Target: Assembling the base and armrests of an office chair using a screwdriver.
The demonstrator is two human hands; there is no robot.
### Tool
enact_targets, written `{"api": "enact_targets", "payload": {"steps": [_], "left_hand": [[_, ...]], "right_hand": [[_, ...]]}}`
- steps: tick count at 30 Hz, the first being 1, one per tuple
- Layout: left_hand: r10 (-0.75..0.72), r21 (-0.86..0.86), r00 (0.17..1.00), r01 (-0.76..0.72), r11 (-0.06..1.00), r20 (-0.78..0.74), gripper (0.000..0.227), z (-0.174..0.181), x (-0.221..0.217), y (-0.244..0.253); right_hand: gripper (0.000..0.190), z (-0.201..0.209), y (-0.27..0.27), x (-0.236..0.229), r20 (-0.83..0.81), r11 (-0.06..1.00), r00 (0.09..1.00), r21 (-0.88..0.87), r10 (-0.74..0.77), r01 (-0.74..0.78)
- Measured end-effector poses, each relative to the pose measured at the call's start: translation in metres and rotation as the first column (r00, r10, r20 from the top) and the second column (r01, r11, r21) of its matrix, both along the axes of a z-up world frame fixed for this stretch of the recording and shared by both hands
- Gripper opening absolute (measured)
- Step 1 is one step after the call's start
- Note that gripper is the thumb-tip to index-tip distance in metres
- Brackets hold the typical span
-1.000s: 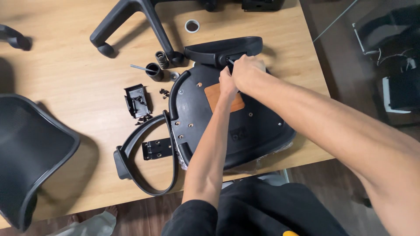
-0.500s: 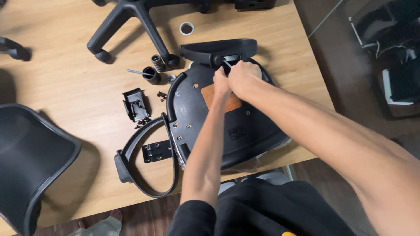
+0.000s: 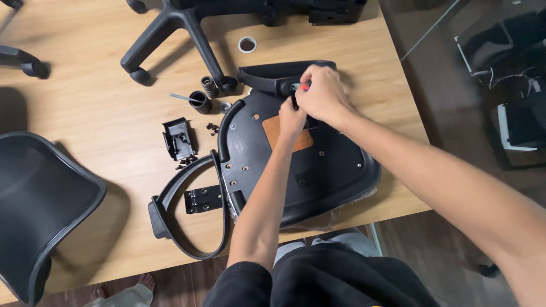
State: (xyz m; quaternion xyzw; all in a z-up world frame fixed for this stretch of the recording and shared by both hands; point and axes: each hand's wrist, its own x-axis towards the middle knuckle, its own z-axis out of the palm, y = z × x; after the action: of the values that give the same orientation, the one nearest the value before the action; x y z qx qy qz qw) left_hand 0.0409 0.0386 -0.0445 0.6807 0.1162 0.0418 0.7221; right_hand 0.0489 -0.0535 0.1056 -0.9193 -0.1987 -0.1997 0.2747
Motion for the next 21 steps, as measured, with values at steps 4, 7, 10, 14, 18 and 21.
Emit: {"api": "enact_targets", "payload": {"steps": [4, 7, 10, 14, 18, 21], "left_hand": [[-0.006, 0.260, 0.967, -0.062, 0.964, 0.253, 0.028, 0.026, 0.028, 0.023], [-0.183, 0.013, 0.959, 0.184, 0.983, 0.215, 0.024, 0.088, 0.027, 0.036], [-0.240, 0.045, 0.965, 0.236, 0.971, 0.108, 0.023, 0.127, 0.024, 0.035], [-0.202, 0.101, 0.948, 0.182, 0.978, 0.246, 0.022, 0.162, 0.001, 0.019], [0.042, 0.074, 0.986, -0.054, 0.996, 0.160, 0.023, 0.176, -0.022, -0.007], [-0.001, -0.039, 0.999, 0.002, 0.999, 0.047, 0.024, 0.157, -0.038, -0.012]], "right_hand": [[0.018, 0.060, 0.005, -0.007, -0.173, 0.976, 0.985, 0.207, -0.025, 0.061], [0.017, 0.089, 0.004, 0.002, -0.107, 0.921, 0.987, 0.383, 0.122, -0.072], [0.016, 0.113, 0.006, 0.012, 0.037, 0.887, 0.987, 0.436, 0.154, -0.155], [0.019, 0.135, 0.004, 0.019, 0.255, 0.821, 0.937, 0.462, 0.239, -0.335], [0.015, 0.166, 0.011, 0.005, 0.151, 0.528, 0.872, 0.743, 0.466, -0.411], [0.023, 0.146, 0.012, 0.003, 0.063, 0.491, 0.853, 0.794, 0.519, -0.357]]}}
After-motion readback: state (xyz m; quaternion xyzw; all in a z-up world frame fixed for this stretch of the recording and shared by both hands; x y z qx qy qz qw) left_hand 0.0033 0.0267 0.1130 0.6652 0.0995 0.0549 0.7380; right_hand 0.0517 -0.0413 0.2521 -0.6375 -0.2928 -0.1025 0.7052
